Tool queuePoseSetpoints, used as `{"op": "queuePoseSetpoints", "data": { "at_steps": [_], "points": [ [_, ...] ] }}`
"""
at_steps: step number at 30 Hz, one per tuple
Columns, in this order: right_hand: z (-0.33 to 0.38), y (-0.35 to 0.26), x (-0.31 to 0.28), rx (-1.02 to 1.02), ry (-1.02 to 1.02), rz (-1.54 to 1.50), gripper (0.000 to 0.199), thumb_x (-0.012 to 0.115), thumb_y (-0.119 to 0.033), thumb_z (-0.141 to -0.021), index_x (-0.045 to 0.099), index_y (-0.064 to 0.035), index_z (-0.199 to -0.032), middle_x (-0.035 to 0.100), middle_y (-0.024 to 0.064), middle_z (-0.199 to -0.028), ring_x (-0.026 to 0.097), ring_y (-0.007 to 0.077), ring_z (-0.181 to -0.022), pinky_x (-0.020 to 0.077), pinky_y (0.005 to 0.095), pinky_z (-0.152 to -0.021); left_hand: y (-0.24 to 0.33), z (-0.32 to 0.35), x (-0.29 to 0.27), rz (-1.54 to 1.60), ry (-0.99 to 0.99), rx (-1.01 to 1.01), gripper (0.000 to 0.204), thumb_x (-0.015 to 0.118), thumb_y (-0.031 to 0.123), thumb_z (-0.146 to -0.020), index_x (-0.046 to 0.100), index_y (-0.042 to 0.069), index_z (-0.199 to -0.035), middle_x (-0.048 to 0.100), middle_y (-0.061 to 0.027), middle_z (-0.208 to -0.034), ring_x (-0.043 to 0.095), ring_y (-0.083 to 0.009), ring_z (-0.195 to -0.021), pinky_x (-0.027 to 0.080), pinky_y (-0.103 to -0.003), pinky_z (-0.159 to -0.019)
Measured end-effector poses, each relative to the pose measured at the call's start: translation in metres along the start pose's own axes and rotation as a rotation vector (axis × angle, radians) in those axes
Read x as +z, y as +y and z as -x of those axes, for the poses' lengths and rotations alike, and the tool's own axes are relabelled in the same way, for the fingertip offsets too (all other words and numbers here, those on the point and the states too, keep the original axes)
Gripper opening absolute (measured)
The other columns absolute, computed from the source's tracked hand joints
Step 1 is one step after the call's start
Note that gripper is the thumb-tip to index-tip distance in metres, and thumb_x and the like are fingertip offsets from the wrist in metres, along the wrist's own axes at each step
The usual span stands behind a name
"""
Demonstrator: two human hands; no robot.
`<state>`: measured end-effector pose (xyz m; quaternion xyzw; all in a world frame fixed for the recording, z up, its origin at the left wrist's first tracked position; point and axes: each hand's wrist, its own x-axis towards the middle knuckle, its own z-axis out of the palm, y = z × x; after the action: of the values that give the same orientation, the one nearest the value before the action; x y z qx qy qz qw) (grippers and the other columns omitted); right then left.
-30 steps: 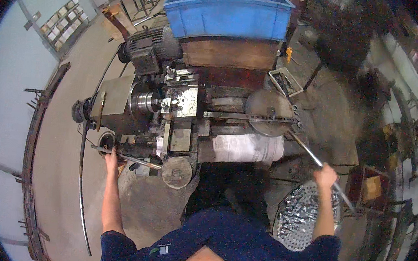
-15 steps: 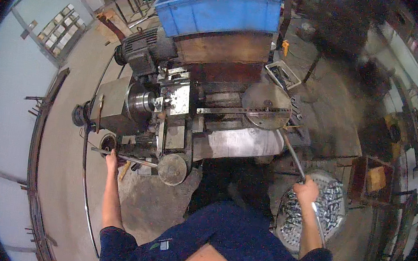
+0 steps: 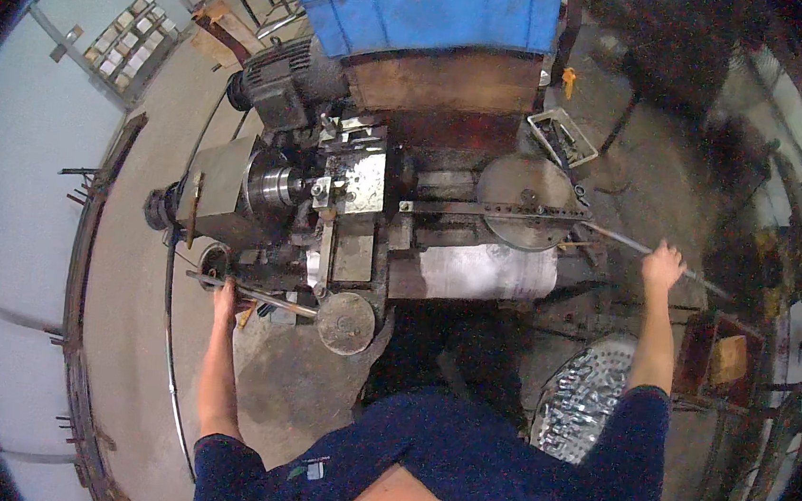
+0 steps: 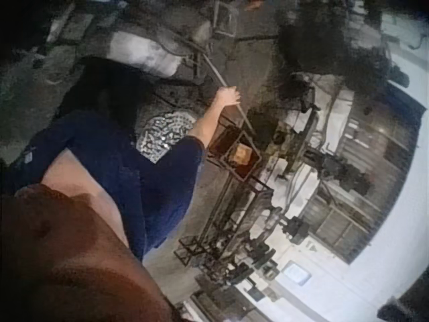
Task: The person repeatedly loads small metal parts into a rotating machine using a long metal rod, then removes them and places them into a perforated metal basket. The cycle continues throughout the clip.
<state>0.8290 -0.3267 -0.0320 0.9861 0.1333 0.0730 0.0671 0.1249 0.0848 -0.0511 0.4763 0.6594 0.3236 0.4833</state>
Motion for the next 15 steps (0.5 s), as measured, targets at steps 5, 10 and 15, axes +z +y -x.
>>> {"op": "queuePoseSetpoints", "data": {
  "at_steps": [5, 10, 15],
  "points": [
    [0.061, -0.043, -0.003, -0.265, 0.279, -0.237, 0.072, 0.066, -0.019, -0.058, 0.040, -0.0015, -0.123, 0.039, 0.0175, -0.128, 0.037, 0.0311, -0.118, 0.0236, 0.0438, -0.102, -0.027, 0.007, -0.016, 0.362, -0.015, 0.051, 0.051, 0.051, 0.045, -0.083, 0.051, -0.003, -0.100, 0.060, -0.0118, -0.075, 0.060, -0.0203, -0.065, 0.048, -0.030, -0.058],
    [0.150, -0.043, 0.039, -0.428, -0.051, -0.760, 0.066, 0.061, -0.011, -0.054, 0.048, -0.0045, -0.119, 0.044, 0.0202, -0.124, 0.046, 0.0351, -0.109, 0.0385, 0.0380, -0.092, -0.162, -0.082, -0.089, -0.871, -0.051, 0.325, 0.045, 0.060, 0.038, -0.078, 0.056, -0.002, -0.099, 0.062, -0.0125, -0.085, 0.060, -0.0166, -0.062, 0.046, -0.030, -0.054],
    [0.183, -0.035, 0.024, -0.334, -0.197, -0.735, 0.042, 0.059, -0.011, -0.055, 0.061, -0.0010, -0.096, 0.059, 0.0193, -0.100, 0.056, 0.0343, -0.092, 0.0453, 0.0369, -0.081, -0.144, -0.049, 0.022, -1.188, -0.130, 0.396, 0.055, 0.053, 0.054, -0.074, 0.061, 0.003, -0.092, 0.063, -0.0182, -0.086, 0.060, -0.0332, -0.083, 0.048, -0.041, -0.071]
  ]
}}
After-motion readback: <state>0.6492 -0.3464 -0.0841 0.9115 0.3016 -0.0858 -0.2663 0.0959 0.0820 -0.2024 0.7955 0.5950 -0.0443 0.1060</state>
